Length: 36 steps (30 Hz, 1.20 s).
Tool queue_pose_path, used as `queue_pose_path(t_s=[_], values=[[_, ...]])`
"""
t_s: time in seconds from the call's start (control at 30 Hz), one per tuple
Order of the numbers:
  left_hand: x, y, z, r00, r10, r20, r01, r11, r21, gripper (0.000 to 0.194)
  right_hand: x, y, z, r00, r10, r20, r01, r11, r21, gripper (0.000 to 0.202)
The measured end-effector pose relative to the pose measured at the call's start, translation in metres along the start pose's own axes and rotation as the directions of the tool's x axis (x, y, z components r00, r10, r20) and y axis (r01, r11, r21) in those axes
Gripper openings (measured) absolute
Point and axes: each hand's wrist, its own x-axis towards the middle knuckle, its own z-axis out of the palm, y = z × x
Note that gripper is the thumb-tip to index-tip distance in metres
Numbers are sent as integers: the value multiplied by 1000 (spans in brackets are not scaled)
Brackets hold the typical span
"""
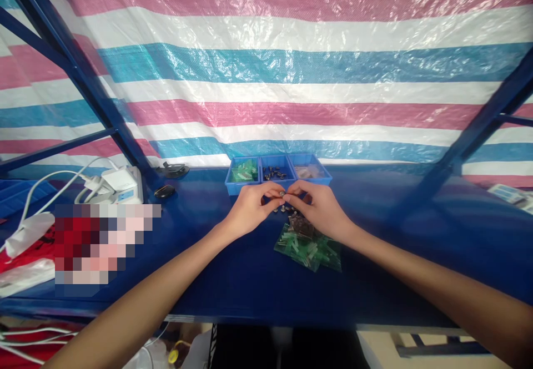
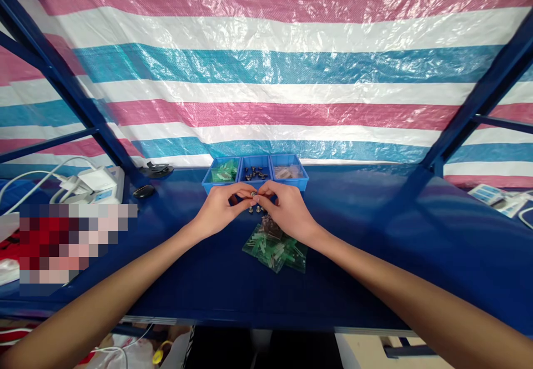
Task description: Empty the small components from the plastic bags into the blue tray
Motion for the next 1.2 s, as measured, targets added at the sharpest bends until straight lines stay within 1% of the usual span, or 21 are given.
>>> queue_pose_path(t_s=[0.13, 0.2, 0.33, 0.43, 0.57, 0.67, 0.8, 1.0, 1.07, 1.2], values=[[-1, 2, 1, 999, 20, 25, -20, 1000, 18, 14, 0, -2, -1, 1000, -15, -23, 14, 999, -48, 17], [-1, 2, 1, 999, 11, 47, -11, 1000, 4, 14, 1, -2, -1, 999, -22, -24, 21, 998, -62, 15], [0, 1, 2, 996, -42, 82, 52, 991, -120, 16, 1, 0, -3, 997, -70, -11, 69, 994, -88, 9], [1, 0, 2, 989, -67, 128, 94, 972, -216, 16, 1, 3, -4, 992, -126, -8, 124, 983, -132, 10], [1, 1, 1, 981, -99, 168, 142, 954, -265, 15, 0, 6, -3, 986, -168, -12, 164, 971, -171, 10], [1, 0, 1, 978, -91, 186, 141, 951, -274, 15, 1, 6, -3, 985, -174, -9, 170, 970, -172, 9], [0, -4, 3, 983, -71, 171, 110, 967, -230, 16, 1, 2, -3, 985, -171, 33, 174, 977, -126, 10], [-1, -2, 2, 993, -12, 120, 29, 990, -139, 9, -1, -3, -4, 978, -185, 97, 193, 978, -83, 12], [-1, -1, 2, 995, 7, 102, 3, 995, -100, 9, -2, -3, -3, 980, -171, 103, 179, 981, -75, 11], [-2, -2, 3, 997, 57, 59, -57, 998, 5, 9, -2, -2, 0, 988, -136, 76, 140, 989, -47, 8]])
